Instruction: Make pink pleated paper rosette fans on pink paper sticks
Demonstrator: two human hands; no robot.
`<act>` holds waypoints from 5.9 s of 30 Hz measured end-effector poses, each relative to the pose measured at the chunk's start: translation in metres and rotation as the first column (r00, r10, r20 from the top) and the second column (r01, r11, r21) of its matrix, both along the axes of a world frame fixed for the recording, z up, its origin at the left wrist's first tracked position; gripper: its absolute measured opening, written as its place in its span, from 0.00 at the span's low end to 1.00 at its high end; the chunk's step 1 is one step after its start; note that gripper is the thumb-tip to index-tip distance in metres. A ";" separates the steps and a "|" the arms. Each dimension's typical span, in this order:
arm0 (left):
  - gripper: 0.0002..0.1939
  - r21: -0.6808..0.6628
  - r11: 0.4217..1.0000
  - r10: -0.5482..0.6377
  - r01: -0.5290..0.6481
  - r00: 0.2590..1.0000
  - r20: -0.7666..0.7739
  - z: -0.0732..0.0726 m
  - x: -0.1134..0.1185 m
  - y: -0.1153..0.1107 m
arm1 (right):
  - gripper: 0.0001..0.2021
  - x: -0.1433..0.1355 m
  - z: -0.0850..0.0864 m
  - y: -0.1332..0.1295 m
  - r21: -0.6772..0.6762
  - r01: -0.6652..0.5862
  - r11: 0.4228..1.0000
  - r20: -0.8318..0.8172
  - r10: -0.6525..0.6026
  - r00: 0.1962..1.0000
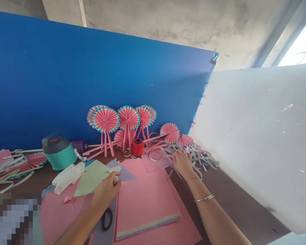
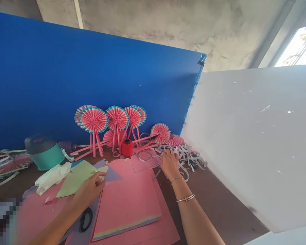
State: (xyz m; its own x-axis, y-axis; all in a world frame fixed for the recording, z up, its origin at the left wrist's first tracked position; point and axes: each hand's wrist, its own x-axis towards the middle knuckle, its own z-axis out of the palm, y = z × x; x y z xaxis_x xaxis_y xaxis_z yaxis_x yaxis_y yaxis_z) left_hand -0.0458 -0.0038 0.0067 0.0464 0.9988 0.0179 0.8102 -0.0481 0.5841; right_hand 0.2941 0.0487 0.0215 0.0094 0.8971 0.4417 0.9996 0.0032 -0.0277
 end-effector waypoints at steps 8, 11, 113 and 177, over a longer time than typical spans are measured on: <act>0.14 0.108 0.992 -0.094 0.066 0.954 0.285 -0.004 0.007 -0.001 | 0.10 -0.018 0.014 -0.006 0.172 -0.176 0.969 -0.202 0.209 0.957; 0.15 0.106 0.992 -0.101 0.072 0.949 0.298 -0.003 0.007 -0.002 | 0.09 -0.015 0.008 -0.002 0.120 -0.174 0.977 -0.305 0.203 0.930; 0.12 -0.022 0.998 0.058 -0.053 0.952 0.301 -0.006 -0.005 0.010 | 0.13 -0.078 -0.032 -0.014 -0.222 -0.600 0.768 -0.681 0.319 0.660; 0.15 -0.056 0.993 0.102 -0.103 0.994 -0.027 0.004 0.010 0.005 | 0.15 -0.084 -0.023 -0.018 -0.295 -0.515 0.805 -0.650 0.226 0.725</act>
State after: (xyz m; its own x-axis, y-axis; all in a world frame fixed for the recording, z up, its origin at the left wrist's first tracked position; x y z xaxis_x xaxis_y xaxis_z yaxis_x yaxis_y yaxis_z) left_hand -0.0362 0.0008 0.0107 -0.0563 0.9976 -0.0395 0.8232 0.0688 0.5635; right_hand 0.2101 0.0311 -0.0016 -0.2533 0.9666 0.0384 0.7107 0.2128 -0.6705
